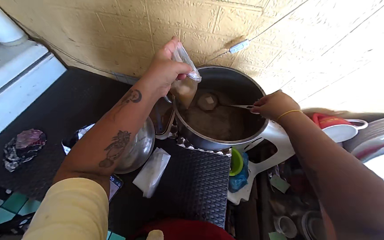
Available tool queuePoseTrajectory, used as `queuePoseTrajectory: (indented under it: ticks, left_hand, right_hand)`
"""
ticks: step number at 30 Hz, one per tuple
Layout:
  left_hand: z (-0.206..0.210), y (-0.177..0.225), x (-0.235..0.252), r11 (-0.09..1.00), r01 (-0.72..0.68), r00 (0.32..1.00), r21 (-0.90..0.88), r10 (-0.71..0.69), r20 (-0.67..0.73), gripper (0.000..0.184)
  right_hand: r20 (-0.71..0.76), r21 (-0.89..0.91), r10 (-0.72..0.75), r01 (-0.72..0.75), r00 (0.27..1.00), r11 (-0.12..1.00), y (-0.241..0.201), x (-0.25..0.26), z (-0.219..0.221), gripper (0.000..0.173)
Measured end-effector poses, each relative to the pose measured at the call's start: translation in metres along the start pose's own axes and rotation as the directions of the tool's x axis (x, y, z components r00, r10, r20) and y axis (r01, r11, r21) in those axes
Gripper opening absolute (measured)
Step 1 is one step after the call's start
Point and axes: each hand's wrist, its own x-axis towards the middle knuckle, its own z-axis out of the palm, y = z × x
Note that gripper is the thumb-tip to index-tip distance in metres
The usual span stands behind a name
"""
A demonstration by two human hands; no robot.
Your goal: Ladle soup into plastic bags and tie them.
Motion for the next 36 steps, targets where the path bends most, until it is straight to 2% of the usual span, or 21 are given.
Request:
queuePoseTrajectory:
  ticks: [5, 7, 11, 13, 18, 26, 33, 36]
  left_hand:
    - [0.003, 0.0, 0.001, 1.0, -0.007, 1.0, 0.005, 0.007, 0.002, 0.091]
    - [0.004, 0.0, 0.002, 1.0, -0.011, 1.0, 0.009, 0.011, 0.007, 0.091]
    - [0.006, -0.001, 0.005, 1.0, -0.014, 1.0, 0.003, 0.014, 0.02, 0.09]
    - [0.008, 0.001, 0.005, 1.0, -0.008, 1.0, -0.008, 0.008, 0.017, 0.089]
    - [0.011, 0.003, 0.004, 0.999, -0.023, 0.999, 0.032, 0.022, 0.03, 0.091]
    - [0.014, 0.004, 0.003, 0.999, -0.038, 0.998, 0.029, 0.037, 0.044, 0.089]
    - [0.014, 0.005, 0.004, 0.999, -0.032, 0.998, 0.008, 0.031, 0.045, 0.088]
    - [0.012, 0.005, 0.004, 0.999, -0.048, 0.997, 0.011, 0.047, 0.053, 0.088]
  right_hand:
    - [-0.062, -0.274, -0.063, 0.044, 0.996, 0.961, -0.044, -0.043, 0.019, 0.02]
    - [-0.019, -0.379, -0.126, 0.11, 0.992, 0.919, -0.06, -0.056, 0.032, 0.01]
    - [0.102, -0.441, -0.207, 0.231, 0.973, 0.867, -0.08, -0.062, 0.055, 0.008]
    - [0.123, -0.39, -0.192, 0.225, 0.974, 0.893, -0.084, -0.059, 0.054, 0.007]
    - [0.158, -0.234, -0.135, 0.17, 0.978, 0.957, -0.085, -0.041, 0.05, 0.019]
    - [0.204, -0.067, -0.155, 0.172, 0.967, 0.983, -0.047, -0.011, 0.042, 0.031]
    - [0.184, 0.112, -0.161, 0.142, 0.97, 0.983, -0.033, -0.011, 0.03, 0.024]
    - [0.168, 0.124, -0.151, 0.131, 0.974, 0.984, -0.03, -0.012, 0.028, 0.026]
